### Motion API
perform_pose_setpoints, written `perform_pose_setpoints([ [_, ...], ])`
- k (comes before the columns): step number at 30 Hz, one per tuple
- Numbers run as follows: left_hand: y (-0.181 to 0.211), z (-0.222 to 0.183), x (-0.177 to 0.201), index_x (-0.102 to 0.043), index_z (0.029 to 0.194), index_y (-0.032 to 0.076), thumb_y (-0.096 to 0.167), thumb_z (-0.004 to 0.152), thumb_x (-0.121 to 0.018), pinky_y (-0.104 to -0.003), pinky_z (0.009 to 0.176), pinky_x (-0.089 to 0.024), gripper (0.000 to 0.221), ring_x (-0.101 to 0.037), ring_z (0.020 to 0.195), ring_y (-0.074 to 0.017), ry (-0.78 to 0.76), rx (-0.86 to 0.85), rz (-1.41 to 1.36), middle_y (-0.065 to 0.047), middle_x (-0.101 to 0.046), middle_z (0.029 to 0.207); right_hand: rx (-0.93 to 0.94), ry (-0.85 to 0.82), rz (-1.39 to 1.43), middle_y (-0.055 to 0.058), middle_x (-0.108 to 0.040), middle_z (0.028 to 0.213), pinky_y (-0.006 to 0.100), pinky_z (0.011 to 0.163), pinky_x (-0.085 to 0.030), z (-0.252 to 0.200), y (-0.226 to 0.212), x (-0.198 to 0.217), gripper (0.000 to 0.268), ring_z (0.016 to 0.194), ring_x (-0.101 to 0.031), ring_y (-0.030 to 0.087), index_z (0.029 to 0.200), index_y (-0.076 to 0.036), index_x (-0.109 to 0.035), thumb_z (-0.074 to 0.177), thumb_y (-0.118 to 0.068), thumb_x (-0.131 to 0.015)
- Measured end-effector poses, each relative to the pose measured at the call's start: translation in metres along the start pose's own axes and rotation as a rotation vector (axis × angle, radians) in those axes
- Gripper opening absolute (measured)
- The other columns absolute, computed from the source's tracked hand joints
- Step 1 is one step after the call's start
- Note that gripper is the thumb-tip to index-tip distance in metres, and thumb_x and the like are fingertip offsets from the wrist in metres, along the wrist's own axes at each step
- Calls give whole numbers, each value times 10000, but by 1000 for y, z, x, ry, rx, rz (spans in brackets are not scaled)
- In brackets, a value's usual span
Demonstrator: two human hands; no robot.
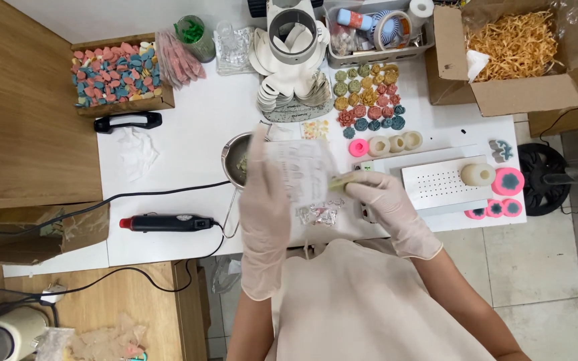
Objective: The person is preparing small scented wax melts at a studio workstation, handling wax shapes, labels, and small containers.
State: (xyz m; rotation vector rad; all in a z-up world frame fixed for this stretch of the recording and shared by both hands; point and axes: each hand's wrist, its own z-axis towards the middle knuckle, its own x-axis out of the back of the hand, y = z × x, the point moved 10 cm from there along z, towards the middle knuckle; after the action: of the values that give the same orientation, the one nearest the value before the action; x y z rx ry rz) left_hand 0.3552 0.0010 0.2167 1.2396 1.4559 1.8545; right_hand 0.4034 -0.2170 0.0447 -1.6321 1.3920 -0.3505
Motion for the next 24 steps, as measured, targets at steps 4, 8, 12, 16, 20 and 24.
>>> perform_pose_setpoints([
  [4, -66, -5, 20, -577, 1342, 84, 127, 1079, -449, -266, 816, -559, 295, -717, 910, -155, 78, 1, -32, -98, -746, 1100, 134, 191, -102, 92, -775, 1105, 283, 931, -561, -22, -49, 3, 260, 994, -699, 130, 1150, 14, -768, 900, -29, -710],
  [8, -78, -15, -20, -690, 1262, 24, 137, 1096, -485, -273, 938, -527, 287, -679, 1058, -142, -150, 52, -156, -85, -741, 1174, 675, 260, -613, 83, -737, 1143, 284, 899, -557, -57, -111, -38, 306, 1024, -686, 148, 1158, -45, -774, 854, -13, -787],
  [12, -86, -33, -59, -685, 1277, 22, 221, 1041, -571, -234, 837, -493, 329, -624, 992, -84, -342, 501, -432, -11, -726, 1138, 1037, 207, -1035, 96, -710, 1136, 307, 847, -566, -80, -127, -95, 357, 1002, -690, 190, 1154, -64, -779, 806, -25, -851],
  [16, -116, -37, -69, -678, 1252, 12, 201, 965, -670, -229, 766, -510, 343, -629, 920, -65, -347, 570, -502, -6, -721, 1063, 1120, 125, -1055, 100, -692, 1185, 320, 875, -571, -84, -126, -112, 418, 1053, -676, 224, 1205, -67, -738, 806, -66, -864],
  [20, -124, -25, -60, -708, 1215, -31, 157, 944, -714, -208, 780, -502, 329, -612, 900, -51, -351, 490, -612, -15, -713, 1028, 1004, 71, -991, 123, -657, 1307, 314, 901, -564, -72, -127, -119, 600, 1125, -677, 259, 1327, -78, -649, 780, -142, -889],
  [24, -121, -8, -37, -715, 1170, -32, 156, 935, -710, -208, 804, -514, 300, -623, 905, -41, -343, 474, -590, -2, -719, 1021, 899, 5, -1040, 165, -609, 1421, 384, 1044, -512, -49, -136, -143, 752, 1238, -638, 320, 1415, -77, -591, 737, -179, -897],
])
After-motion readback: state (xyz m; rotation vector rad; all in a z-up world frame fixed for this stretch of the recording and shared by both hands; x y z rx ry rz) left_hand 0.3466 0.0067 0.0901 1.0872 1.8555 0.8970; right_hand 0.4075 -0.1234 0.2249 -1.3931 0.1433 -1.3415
